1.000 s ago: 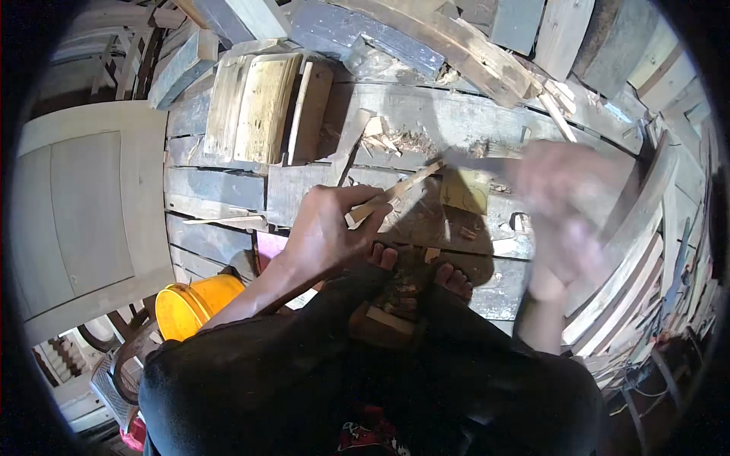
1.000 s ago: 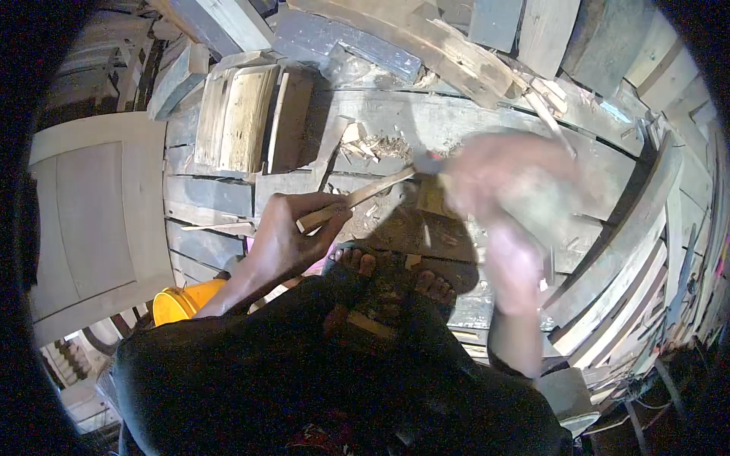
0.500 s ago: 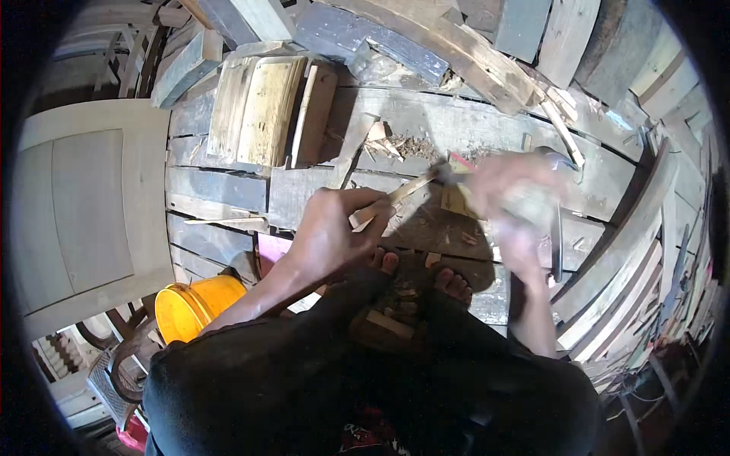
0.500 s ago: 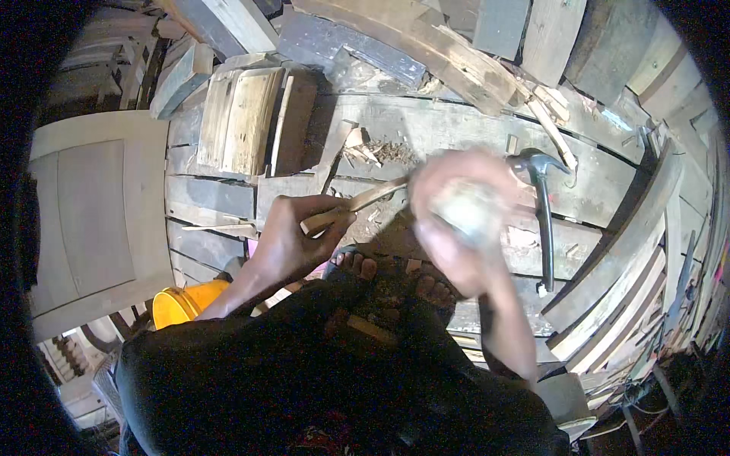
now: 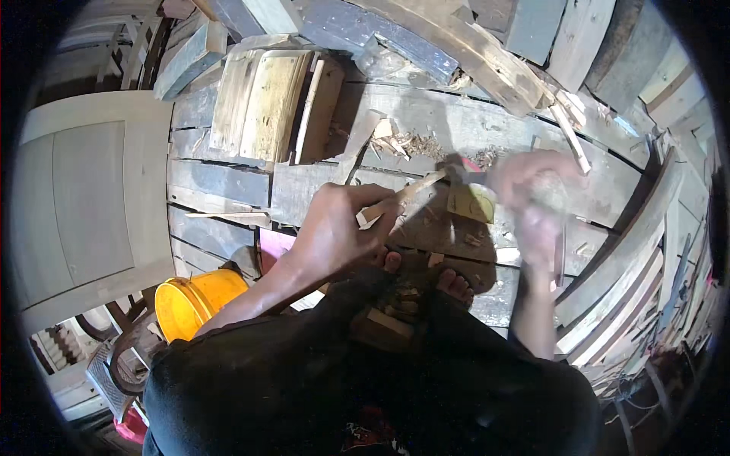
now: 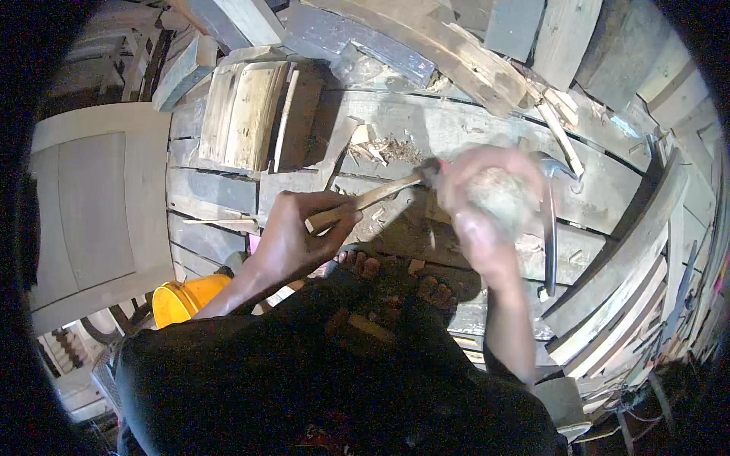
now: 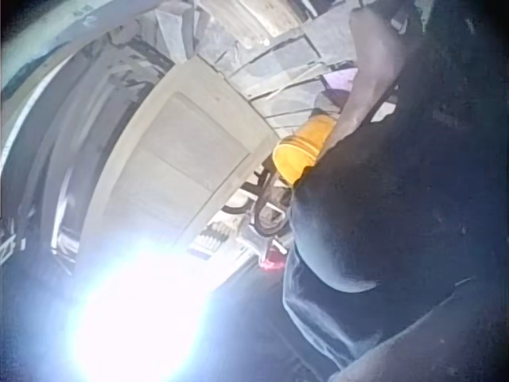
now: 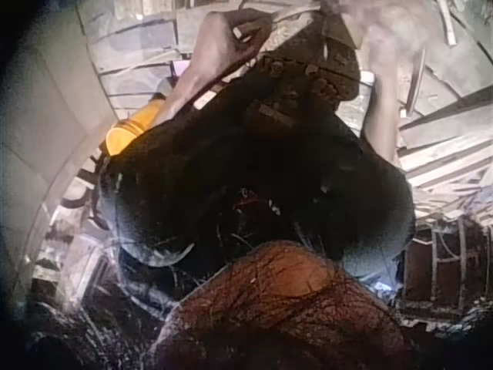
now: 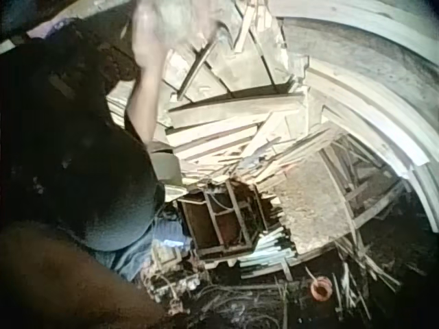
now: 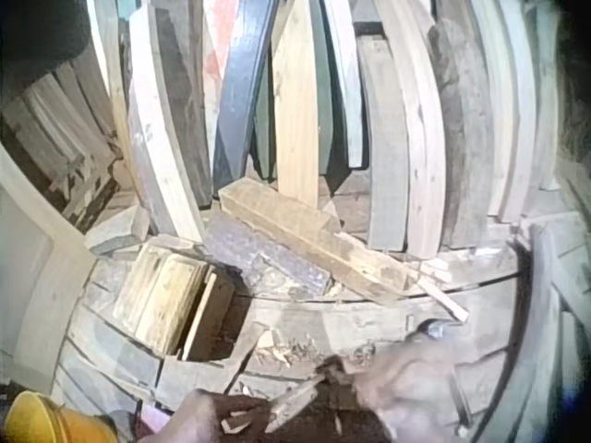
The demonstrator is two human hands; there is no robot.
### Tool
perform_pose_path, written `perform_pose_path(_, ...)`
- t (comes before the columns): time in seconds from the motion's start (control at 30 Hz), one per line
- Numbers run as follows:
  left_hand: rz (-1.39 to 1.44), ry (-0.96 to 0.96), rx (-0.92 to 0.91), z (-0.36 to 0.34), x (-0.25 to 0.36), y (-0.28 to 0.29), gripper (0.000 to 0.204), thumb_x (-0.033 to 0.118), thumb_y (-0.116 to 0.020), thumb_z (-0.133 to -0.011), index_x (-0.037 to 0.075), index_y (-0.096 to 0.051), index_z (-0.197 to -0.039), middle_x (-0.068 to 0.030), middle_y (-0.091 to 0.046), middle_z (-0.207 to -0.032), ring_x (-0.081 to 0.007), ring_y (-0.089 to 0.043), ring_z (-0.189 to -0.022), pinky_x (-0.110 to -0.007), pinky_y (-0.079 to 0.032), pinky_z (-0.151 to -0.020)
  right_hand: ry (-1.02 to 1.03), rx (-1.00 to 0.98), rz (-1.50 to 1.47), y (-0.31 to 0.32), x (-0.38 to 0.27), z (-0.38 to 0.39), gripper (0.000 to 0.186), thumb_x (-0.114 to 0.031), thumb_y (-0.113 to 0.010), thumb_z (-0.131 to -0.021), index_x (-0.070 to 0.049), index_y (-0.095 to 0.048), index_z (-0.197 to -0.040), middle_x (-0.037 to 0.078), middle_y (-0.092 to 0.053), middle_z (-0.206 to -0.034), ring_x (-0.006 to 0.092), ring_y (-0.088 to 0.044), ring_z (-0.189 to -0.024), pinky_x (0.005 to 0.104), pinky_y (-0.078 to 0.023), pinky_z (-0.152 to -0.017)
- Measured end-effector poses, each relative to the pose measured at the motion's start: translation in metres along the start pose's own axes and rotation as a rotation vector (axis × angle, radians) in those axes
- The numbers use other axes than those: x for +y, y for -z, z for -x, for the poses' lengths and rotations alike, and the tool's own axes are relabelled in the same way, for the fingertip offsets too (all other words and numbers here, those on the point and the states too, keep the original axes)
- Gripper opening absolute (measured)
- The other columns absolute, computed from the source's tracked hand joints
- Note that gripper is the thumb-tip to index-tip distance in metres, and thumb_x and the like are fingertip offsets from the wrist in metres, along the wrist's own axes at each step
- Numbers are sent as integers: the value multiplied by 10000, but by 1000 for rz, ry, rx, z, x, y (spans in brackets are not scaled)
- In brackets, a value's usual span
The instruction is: The person shapes a piece of wood by chiseling it with a blade and a stone, then sands the wood with sandpaper.
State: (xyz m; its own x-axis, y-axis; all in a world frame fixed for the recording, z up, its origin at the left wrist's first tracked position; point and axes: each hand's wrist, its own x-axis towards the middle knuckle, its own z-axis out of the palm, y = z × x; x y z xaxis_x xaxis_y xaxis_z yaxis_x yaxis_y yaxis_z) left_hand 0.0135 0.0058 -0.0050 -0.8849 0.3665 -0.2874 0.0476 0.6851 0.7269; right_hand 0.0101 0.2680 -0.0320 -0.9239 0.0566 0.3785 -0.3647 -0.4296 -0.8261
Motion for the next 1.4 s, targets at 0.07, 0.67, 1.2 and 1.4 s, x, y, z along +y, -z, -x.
perform_pose_path(0.07,24,1,24,1,-3,-1,196,94,-786,-904,-44,-780,-1043,-186,-787,-930,-164,-734,-784,-336,-586,-713,-8,19,40,5,22,-9,423,-382,-755,-890,-16,-560,-973,100,-607,-810,170,-593,-670,311,-490,-621)
perform_pose_path(0.67,-282,-204,-188,-2,0,16,384,73,-742,-869,19,-725,-1249,-209,-752,-1157,-334,-776,-913,-376,-621,-801,-5,-107,80,2,4,-13,397,-366,-740,-887,-25,-565,-992,87,-608,-807,169,-576,-652,304,-466,-579)
perform_pose_path(1.2,-257,-183,-132,7,-6,11,303,108,-738,-913,-5,-743,-1194,-223,-754,-1110,-354,-776,-893,-420,-623,-792,198,-357,-133,30,-8,-35,288,-319,-641,-910,-104,-542,-1073,36,-496,-765,164,-443,-615,335,-362,-595)
perform_pose_path(1.4,-109,-79,-150,0,1,6,301,62,-753,-893,-31,-743,-1179,-228,-771,-1045,-281,-783,-854,-357,-606,-778,58,-196,-13,38,-21,8,330,-393,-672,-966,-93,-552,-1031,40,-595,-761,142,-584,-648,303,-462,-602)
